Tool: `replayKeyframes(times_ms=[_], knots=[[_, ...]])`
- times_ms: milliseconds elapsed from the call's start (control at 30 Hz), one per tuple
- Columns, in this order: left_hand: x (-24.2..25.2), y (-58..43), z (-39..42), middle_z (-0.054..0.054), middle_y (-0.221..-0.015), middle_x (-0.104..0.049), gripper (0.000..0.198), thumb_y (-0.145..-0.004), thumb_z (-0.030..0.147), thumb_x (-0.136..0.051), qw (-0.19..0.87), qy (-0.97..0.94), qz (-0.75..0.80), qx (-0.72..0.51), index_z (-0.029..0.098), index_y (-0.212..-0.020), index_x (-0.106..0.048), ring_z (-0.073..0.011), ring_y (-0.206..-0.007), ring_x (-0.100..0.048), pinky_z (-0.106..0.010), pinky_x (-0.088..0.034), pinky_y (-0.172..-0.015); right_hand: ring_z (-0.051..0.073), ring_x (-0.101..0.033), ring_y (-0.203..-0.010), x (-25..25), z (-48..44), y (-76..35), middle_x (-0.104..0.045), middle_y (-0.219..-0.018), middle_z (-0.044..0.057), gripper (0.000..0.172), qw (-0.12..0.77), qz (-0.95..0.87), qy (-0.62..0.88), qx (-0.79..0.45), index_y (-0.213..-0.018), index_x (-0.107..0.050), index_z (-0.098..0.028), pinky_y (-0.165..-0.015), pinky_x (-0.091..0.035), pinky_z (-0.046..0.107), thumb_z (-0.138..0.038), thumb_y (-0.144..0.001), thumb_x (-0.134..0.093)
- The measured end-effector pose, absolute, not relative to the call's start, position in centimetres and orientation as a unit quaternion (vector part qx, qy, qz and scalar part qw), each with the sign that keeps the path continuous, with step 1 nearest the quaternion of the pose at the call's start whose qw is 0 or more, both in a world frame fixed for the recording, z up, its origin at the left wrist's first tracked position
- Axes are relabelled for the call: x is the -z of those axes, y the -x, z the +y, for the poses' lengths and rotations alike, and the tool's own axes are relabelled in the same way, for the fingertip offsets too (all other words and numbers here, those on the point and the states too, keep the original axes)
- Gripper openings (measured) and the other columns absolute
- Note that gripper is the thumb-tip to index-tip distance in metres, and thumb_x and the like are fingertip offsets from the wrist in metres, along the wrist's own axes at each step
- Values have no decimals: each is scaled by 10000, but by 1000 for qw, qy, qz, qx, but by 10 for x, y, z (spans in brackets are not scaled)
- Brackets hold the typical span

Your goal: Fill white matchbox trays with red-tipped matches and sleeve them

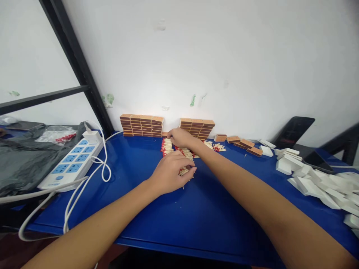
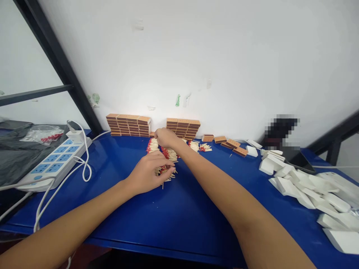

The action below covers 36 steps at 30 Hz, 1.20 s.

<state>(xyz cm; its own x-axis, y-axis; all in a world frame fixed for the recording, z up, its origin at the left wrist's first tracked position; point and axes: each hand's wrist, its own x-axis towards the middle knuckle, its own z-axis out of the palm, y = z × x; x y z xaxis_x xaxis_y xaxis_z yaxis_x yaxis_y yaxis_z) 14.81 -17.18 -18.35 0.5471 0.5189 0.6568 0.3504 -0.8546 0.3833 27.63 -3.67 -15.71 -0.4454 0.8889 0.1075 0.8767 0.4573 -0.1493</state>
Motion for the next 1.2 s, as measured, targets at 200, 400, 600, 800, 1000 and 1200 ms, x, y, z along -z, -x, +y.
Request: replayKeyframes(times_ms=[200,400,600,800,1000,1200], knots=[[185,-148,-171,-31,-811,-750,91,-945,242,-673,102,-873,256,-403,214,-946,-759,-214,-822,-657,-360,-534,-755,180,-722,-942,153,-37,-278,-803,-1102,105,309,87,-849,518,-54,-1151,-783,-165,-806,-468,199,-148,-924,-576],[184,-148,-171,-33,-793,-742,95,-946,243,-669,93,-875,257,-400,207,-934,-756,-212,-797,-651,-358,-523,-737,187,-726,-927,153,-39,-276,-812,-1059,108,291,84,-846,523,-62,-1102,-798,-165,-814,-473,207,-149,-909,-581],[184,-148,-171,-29,-807,-746,81,-940,224,-678,99,-874,246,-407,200,-939,-756,-210,-808,-642,-352,-521,-741,195,-712,-965,141,-49,-279,-804,-1087,104,314,94,-844,524,-64,-1144,-791,-170,-818,-465,218,-165,-926,-565],[182,-149,-173,-28,-822,-758,70,-934,208,-688,91,-877,240,-406,195,-934,-757,-206,-809,-639,-352,-525,-757,174,-664,-792,119,-85,-339,-769,-876,51,280,167,-853,491,-58,-1022,-796,-182,-732,-434,253,-235,-952,-530],[184,-145,-168,-29,-827,-763,84,-930,209,-686,74,-876,254,-403,189,-967,-760,-207,-811,-640,-353,-531,-761,203,-636,-726,135,-93,-455,-719,-765,62,250,290,-698,654,32,-968,-789,-169,-667,-420,296,-299,-893,-590],[178,-142,-164,-29,-823,-761,86,-945,225,-682,56,-869,275,-408,197,-931,-763,-204,-831,-660,-346,-536,-777,222,-636,-754,166,-84,-525,-741,-848,80,262,237,-665,706,56,-951,-778,-191,-659,-416,322,-389,-888,-618]])
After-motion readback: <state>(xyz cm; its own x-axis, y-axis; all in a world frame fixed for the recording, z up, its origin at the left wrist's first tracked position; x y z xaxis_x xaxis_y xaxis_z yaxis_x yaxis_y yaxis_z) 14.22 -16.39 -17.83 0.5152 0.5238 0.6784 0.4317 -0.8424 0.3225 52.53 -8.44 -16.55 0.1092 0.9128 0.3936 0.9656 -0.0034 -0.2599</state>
